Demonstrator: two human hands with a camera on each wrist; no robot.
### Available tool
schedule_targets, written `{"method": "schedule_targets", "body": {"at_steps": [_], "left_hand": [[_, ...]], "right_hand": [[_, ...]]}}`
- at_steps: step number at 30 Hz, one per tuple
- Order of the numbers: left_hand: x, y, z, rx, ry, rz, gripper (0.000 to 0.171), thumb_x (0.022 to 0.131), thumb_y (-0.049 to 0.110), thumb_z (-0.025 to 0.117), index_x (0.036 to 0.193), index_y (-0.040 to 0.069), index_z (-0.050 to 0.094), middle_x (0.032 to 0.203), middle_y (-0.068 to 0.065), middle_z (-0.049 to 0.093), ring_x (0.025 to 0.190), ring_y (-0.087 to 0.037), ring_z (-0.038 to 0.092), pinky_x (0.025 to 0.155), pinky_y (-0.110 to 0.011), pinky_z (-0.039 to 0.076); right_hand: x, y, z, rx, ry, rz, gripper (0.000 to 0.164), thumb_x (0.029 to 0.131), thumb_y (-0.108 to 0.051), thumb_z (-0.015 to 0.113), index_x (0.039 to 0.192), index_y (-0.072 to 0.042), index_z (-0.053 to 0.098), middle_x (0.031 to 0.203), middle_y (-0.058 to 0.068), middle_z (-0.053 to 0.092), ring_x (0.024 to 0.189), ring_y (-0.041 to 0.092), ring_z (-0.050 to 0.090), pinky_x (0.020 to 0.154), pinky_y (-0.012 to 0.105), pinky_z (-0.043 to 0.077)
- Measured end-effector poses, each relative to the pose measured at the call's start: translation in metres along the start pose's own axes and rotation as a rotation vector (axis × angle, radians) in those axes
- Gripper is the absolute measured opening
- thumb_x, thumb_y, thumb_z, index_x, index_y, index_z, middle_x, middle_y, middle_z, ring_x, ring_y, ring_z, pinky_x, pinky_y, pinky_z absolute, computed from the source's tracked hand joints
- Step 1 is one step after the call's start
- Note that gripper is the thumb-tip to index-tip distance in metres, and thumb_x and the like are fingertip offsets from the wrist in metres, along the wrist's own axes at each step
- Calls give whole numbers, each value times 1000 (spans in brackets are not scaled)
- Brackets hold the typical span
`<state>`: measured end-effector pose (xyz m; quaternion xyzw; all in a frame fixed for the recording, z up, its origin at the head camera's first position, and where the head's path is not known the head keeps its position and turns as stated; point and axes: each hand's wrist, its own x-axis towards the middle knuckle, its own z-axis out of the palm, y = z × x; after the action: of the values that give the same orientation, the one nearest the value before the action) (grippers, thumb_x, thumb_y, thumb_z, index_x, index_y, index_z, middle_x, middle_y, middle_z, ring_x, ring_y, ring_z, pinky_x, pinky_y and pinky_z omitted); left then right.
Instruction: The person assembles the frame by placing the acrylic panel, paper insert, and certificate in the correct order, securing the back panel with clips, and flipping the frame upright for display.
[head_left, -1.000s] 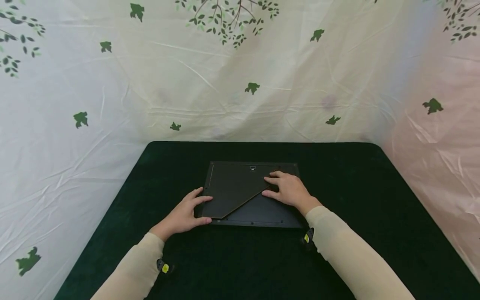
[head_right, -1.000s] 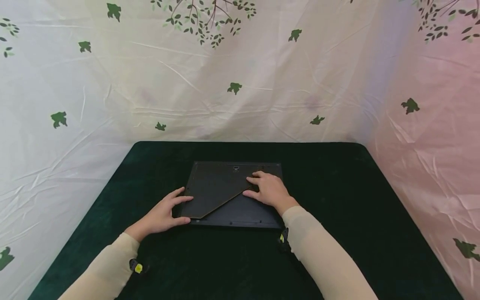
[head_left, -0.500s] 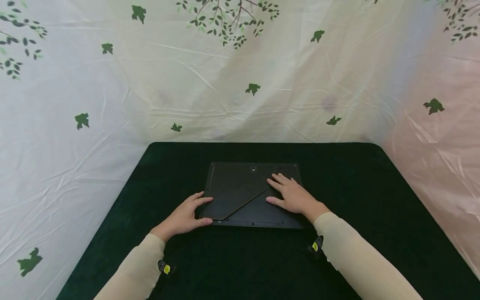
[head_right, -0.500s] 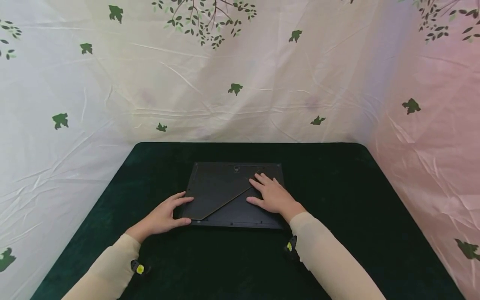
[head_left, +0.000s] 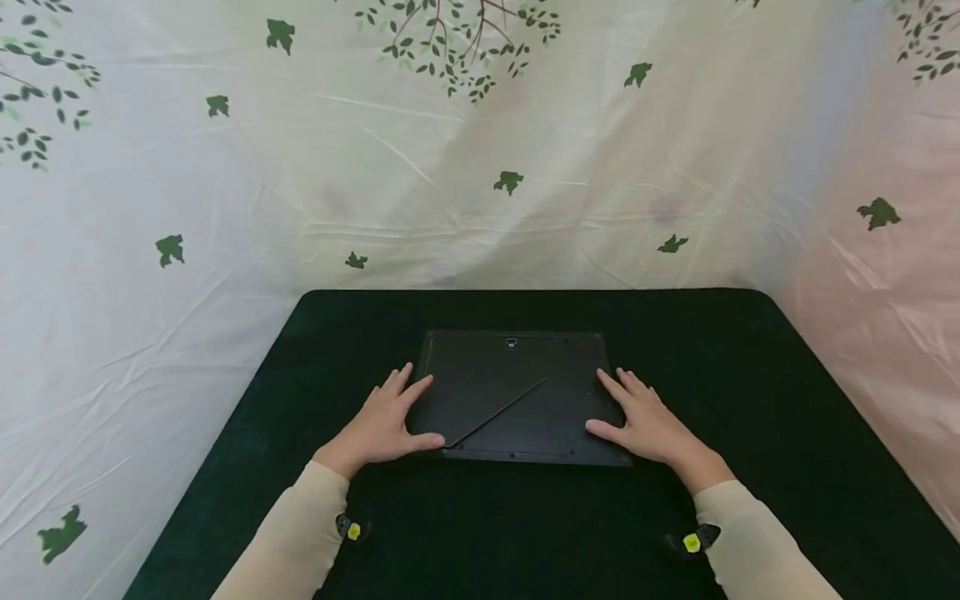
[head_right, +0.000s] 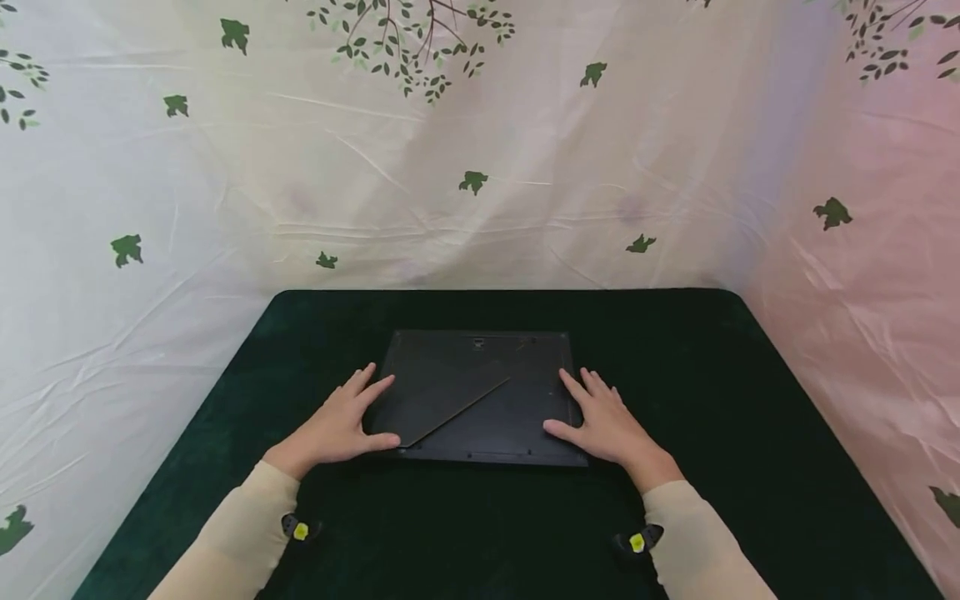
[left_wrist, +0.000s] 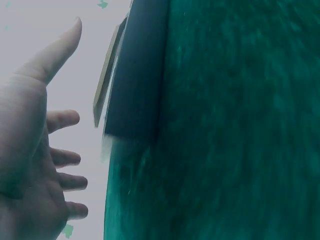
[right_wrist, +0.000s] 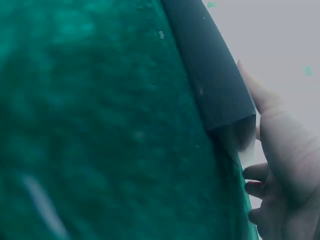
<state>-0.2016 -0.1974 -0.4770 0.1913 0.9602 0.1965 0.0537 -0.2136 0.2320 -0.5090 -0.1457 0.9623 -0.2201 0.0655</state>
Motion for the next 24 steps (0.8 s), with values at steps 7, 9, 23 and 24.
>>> {"method": "schedule_targets", "body": {"at_steps": [7, 9, 23, 24], "left_hand": [[8, 1, 16, -10, -78, 12, 105, 70, 80, 59, 153, 25, 26, 161, -11, 1, 146, -35, 8, 108, -64, 19], [9, 1, 20, -11, -91, 15, 107, 69, 81, 59, 154, 26, 25, 161, -10, -1, 146, -34, 6, 108, -63, 19], [8, 6, 23, -60, -86, 32, 114, 62, 79, 67, 153, 23, 28, 161, -9, 1, 144, -42, 0, 103, -65, 29], [8, 7, 23, -61, -84, 29, 115, 62, 79, 68, 153, 23, 28, 161, -9, 1, 144, -42, 1, 103, -65, 29]], "right_hand": [[-3, 1, 6, 32, -16, -35, 100, 79, -75, 54, 156, -22, 16, 158, 20, 13, 144, 40, 9, 109, 66, 5], [-3, 1, 6, 24, -12, -36, 101, 79, -76, 53, 155, -22, 17, 158, 20, 13, 144, 39, 9, 109, 66, 5], [-4, -2, 7, 42, -12, -25, 102, 78, -75, 56, 155, -20, 19, 158, 20, 14, 144, 39, 11, 109, 65, 6], [-4, -2, 7, 40, -12, -23, 102, 77, -75, 56, 155, -20, 19, 158, 20, 14, 144, 39, 11, 109, 65, 6]]}}
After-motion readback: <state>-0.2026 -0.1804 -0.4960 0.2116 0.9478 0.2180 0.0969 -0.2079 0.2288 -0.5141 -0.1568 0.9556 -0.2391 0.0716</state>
